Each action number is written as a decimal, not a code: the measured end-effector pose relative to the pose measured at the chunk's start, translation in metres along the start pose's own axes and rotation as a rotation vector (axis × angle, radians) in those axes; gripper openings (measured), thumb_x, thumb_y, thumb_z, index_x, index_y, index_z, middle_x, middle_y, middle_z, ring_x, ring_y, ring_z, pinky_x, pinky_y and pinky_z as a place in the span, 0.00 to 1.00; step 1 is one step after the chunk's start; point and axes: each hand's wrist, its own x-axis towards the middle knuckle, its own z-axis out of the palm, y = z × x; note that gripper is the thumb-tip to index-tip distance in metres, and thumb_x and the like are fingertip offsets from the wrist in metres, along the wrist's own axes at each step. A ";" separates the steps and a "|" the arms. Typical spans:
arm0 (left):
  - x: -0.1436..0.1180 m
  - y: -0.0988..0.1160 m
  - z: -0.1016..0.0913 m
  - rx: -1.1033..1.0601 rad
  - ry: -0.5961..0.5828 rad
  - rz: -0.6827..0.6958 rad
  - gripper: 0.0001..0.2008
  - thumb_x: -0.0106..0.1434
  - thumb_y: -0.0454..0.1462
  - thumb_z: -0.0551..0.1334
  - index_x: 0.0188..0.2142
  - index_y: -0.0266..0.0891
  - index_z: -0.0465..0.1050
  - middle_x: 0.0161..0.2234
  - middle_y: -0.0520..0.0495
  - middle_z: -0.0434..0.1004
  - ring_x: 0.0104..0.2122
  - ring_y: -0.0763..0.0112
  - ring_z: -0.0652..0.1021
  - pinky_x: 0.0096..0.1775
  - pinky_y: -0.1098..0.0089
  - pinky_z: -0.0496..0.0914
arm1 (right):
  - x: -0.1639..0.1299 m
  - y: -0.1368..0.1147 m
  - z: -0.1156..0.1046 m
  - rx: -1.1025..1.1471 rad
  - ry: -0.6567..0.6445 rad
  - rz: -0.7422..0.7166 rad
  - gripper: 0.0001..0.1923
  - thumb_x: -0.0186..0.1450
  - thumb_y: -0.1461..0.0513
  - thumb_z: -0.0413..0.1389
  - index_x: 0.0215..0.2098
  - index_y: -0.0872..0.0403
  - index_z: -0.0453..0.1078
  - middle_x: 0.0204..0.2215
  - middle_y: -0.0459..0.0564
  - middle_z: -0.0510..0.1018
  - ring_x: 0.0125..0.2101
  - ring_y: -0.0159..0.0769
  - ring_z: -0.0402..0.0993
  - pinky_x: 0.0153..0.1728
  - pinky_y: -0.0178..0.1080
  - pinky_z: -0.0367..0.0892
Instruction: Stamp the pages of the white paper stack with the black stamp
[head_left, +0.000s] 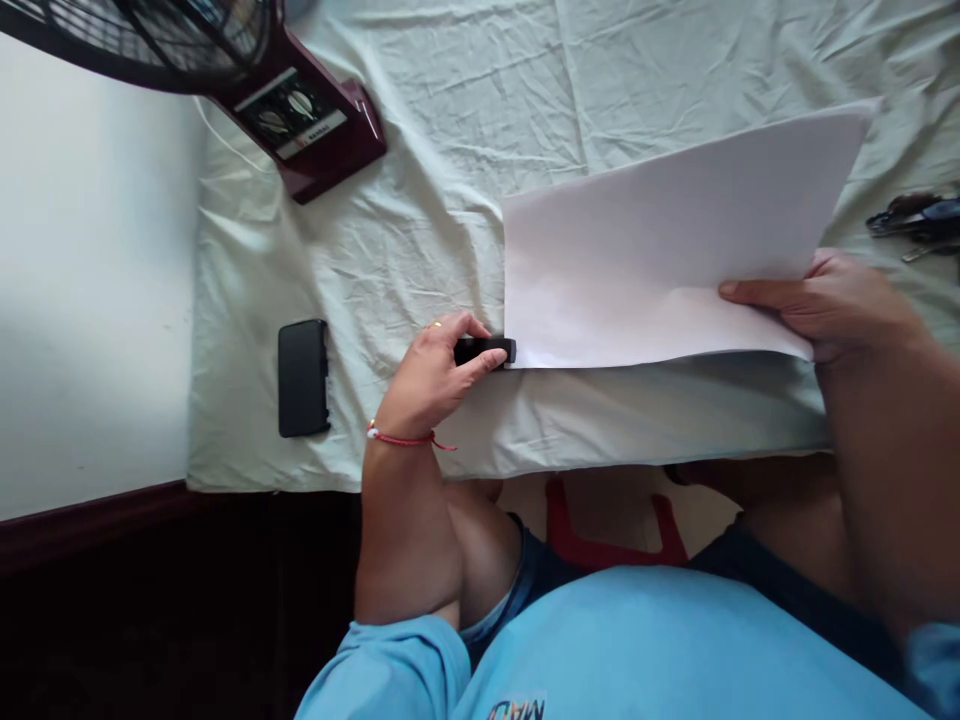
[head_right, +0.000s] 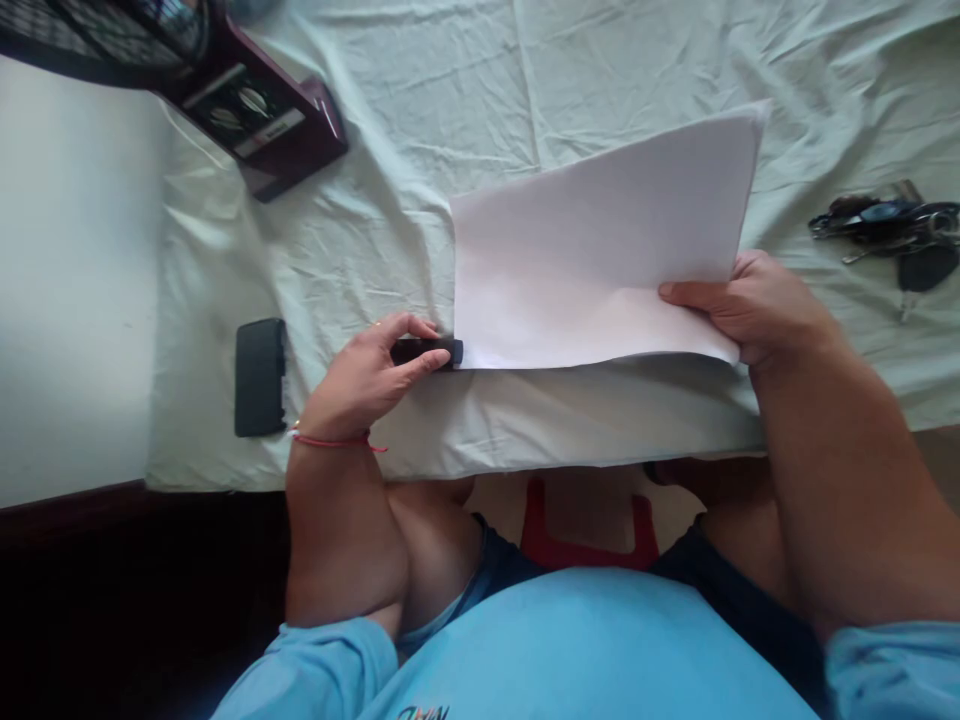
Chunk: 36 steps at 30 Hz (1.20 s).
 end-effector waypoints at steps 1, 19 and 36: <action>0.000 -0.001 0.001 -0.010 0.030 -0.020 0.13 0.65 0.49 0.70 0.42 0.45 0.79 0.47 0.45 0.85 0.48 0.54 0.80 0.55 0.56 0.72 | 0.000 0.000 0.001 0.009 0.003 -0.006 0.20 0.47 0.63 0.77 0.39 0.54 0.85 0.43 0.50 0.87 0.36 0.34 0.81 0.31 0.32 0.74; -0.011 0.029 0.040 -0.350 0.648 0.097 0.20 0.76 0.56 0.62 0.53 0.45 0.75 0.49 0.45 0.81 0.43 0.63 0.81 0.44 0.62 0.76 | -0.009 -0.011 -0.019 0.075 0.000 0.026 0.28 0.35 0.62 0.80 0.36 0.48 0.83 0.45 0.49 0.87 0.41 0.44 0.83 0.43 0.46 0.85; 0.010 0.035 0.059 -1.029 0.196 -0.104 0.20 0.57 0.55 0.78 0.32 0.44 0.79 0.29 0.51 0.83 0.32 0.65 0.82 0.37 0.64 0.78 | 0.005 0.002 -0.020 0.236 -0.057 0.022 0.24 0.47 0.56 0.81 0.39 0.55 0.84 0.38 0.54 0.87 0.32 0.37 0.82 0.32 0.37 0.82</action>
